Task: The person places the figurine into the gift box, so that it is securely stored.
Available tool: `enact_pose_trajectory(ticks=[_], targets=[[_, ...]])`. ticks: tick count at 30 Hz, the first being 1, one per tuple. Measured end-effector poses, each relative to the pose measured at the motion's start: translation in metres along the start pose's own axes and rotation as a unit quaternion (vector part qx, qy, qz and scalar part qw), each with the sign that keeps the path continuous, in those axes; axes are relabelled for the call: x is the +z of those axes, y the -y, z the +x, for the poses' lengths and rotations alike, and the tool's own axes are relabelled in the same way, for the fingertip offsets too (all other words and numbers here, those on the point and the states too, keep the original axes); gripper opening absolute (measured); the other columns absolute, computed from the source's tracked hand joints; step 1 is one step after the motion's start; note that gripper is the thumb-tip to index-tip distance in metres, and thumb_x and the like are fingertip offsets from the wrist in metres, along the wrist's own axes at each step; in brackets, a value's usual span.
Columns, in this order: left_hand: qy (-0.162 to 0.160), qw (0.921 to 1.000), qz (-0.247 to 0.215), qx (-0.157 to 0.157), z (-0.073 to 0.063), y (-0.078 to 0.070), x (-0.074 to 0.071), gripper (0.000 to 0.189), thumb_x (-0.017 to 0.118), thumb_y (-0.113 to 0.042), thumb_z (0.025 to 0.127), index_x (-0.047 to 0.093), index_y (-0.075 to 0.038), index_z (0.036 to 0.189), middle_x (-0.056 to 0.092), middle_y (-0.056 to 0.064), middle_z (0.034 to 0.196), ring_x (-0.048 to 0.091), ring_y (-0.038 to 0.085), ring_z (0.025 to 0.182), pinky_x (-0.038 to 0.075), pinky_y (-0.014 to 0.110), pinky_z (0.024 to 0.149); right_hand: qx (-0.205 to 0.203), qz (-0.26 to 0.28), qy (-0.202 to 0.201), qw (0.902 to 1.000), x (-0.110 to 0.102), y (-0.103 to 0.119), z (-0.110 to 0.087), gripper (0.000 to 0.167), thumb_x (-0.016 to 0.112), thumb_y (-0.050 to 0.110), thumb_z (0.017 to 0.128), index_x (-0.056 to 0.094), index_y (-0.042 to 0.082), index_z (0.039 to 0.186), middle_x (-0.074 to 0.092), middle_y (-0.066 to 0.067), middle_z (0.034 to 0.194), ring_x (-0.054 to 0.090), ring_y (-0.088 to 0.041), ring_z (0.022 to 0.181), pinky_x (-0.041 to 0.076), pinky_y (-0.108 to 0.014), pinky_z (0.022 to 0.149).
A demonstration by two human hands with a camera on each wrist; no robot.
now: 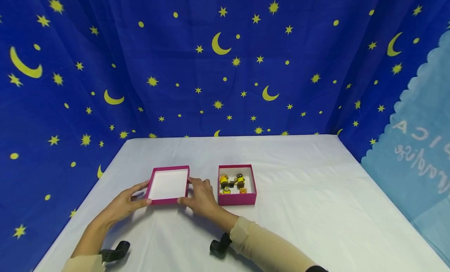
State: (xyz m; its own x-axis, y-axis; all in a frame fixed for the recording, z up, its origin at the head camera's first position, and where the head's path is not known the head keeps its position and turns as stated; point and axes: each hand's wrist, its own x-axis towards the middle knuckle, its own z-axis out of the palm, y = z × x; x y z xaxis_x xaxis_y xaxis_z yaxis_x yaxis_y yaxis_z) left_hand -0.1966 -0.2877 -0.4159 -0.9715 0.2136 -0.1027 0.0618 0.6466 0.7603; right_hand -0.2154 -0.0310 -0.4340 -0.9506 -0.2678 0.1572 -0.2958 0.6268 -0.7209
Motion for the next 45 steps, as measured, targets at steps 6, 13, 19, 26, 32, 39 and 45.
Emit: enact_pose_trajectory(ticks=[6, 13, 19, 26, 32, 39, 45], targets=[[-0.01, 0.9999, 0.003, 0.007, -0.009, -0.014, -0.006, 0.078, 0.066, -0.034, 0.087, 0.027, -0.005, 0.148, 0.028, 0.029, 0.15, 0.029, 0.054, 0.131, 0.033, 0.065, 0.099, 0.008, 0.01, 0.002, 0.9999, -0.013, 0.011, -0.004, 0.073, 0.079, 0.036, 0.073, 0.05, 0.01, 0.135, 0.057, -0.004, 0.131, 0.045, -0.018, 0.107, 0.042, -0.029, 0.087], [-0.025, 0.9994, 0.004, 0.021, -0.015, -0.028, -0.008, 0.076, 0.065, -0.032, 0.088, 0.026, -0.008, 0.149, 0.03, 0.029, 0.148, 0.034, 0.056, 0.126, 0.04, 0.063, 0.092, -0.006, 0.026, 0.0, 0.9996, -0.031, 0.018, -0.009, 0.072, 0.077, 0.035, 0.074, 0.049, 0.01, 0.136, 0.057, -0.005, 0.131, 0.045, -0.019, 0.109, 0.043, -0.03, 0.089], [-0.045, 0.9986, -0.009, 0.026, -0.017, -0.043, -0.003, 0.077, 0.067, -0.033, 0.087, 0.027, -0.012, 0.149, 0.031, 0.027, 0.147, 0.034, 0.053, 0.126, 0.04, 0.063, 0.092, -0.016, 0.027, 0.003, 0.9995, -0.047, 0.018, -0.012, 0.072, 0.077, 0.035, 0.075, 0.048, 0.011, 0.137, 0.056, -0.005, 0.132, 0.044, -0.017, 0.107, 0.044, -0.029, 0.085], [-0.061, 0.9975, -0.014, 0.033, -0.013, -0.059, 0.004, 0.078, 0.068, -0.036, 0.085, 0.029, -0.014, 0.149, 0.03, 0.023, 0.149, 0.032, 0.05, 0.127, 0.042, 0.062, 0.09, -0.036, 0.046, -0.003, 0.9983, -0.065, 0.012, -0.015, 0.072, 0.077, 0.031, 0.075, 0.047, 0.009, 0.137, 0.057, -0.009, 0.131, 0.047, -0.022, 0.113, 0.045, -0.037, 0.091], [-0.082, 0.9946, -0.006, 0.064, -0.009, -0.069, 0.014, 0.079, 0.07, -0.038, 0.083, 0.032, -0.012, 0.147, 0.037, 0.019, 0.145, 0.031, 0.041, 0.13, 0.035, 0.063, 0.098, -0.041, 0.048, -0.008, 0.9979, -0.078, 0.003, -0.017, 0.073, 0.077, 0.03, 0.076, 0.046, 0.012, 0.139, 0.055, -0.007, 0.134, 0.049, -0.027, 0.119, 0.044, -0.044, 0.095], [-0.102, 0.9908, -0.003, 0.089, -0.001, -0.08, 0.027, 0.08, 0.072, -0.039, 0.081, 0.035, -0.012, 0.146, 0.042, 0.015, 0.141, 0.033, 0.035, 0.13, 0.032, 0.059, 0.103, -0.046, 0.043, -0.021, 0.9978, -0.092, -0.006, -0.02, 0.074, 0.078, 0.031, 0.075, 0.046, 0.012, 0.139, 0.057, -0.007, 0.13, 0.049, -0.027, 0.116, 0.045, -0.036, 0.083], [-0.109, 0.9877, -0.013, 0.111, 0.009, -0.087, 0.037, 0.081, 0.074, -0.037, 0.079, 0.035, -0.012, 0.146, 0.042, 0.014, 0.139, 0.036, 0.033, 0.129, 0.034, 0.057, 0.104, -0.044, 0.046, -0.029, 0.9975, -0.104, -0.013, -0.022, 0.074, 0.078, 0.028, 0.075, 0.045, 0.012, 0.139, 0.058, -0.007, 0.124, 0.049, -0.023, 0.11, 0.045, -0.033, 0.081]])
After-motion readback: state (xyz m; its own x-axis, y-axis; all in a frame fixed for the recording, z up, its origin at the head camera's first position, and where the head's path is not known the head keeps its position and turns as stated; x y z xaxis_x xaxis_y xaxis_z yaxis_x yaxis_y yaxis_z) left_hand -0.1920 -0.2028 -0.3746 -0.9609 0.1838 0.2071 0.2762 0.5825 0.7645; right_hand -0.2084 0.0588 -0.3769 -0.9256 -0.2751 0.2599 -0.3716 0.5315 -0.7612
